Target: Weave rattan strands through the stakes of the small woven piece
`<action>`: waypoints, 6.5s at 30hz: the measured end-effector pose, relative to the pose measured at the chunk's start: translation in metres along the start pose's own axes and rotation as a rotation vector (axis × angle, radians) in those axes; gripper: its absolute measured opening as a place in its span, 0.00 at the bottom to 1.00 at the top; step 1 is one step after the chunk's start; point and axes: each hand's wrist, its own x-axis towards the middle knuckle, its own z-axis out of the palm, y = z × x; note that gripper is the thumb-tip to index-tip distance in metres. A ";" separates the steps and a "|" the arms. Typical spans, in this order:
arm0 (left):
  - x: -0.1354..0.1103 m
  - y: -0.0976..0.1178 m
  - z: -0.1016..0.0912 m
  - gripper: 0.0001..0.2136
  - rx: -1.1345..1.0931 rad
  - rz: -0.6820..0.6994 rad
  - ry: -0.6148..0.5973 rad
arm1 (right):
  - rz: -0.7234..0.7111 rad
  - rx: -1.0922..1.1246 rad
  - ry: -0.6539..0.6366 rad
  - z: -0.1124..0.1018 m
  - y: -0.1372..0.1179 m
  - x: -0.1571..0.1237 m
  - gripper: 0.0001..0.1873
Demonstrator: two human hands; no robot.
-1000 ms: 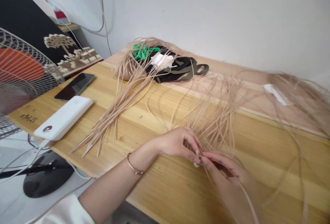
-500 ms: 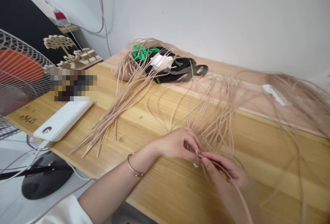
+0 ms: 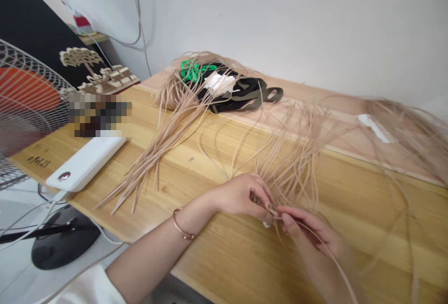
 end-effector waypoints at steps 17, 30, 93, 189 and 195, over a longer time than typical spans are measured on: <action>0.000 0.000 0.001 0.02 -0.014 -0.016 0.015 | 0.114 0.105 0.067 0.002 -0.005 -0.007 0.13; 0.000 0.001 0.002 0.01 -0.033 -0.043 0.015 | -0.154 -0.235 0.100 0.005 -0.002 -0.013 0.14; 0.003 0.006 0.004 0.03 0.083 -0.050 -0.088 | -0.532 -0.393 -0.397 -0.009 -0.029 0.023 0.11; -0.001 0.000 0.008 0.09 -0.084 -0.117 -0.019 | 0.273 0.460 0.094 0.021 -0.006 -0.024 0.13; 0.000 -0.001 0.008 0.08 -0.091 -0.112 -0.024 | 0.365 0.459 -0.098 0.006 0.001 -0.011 0.16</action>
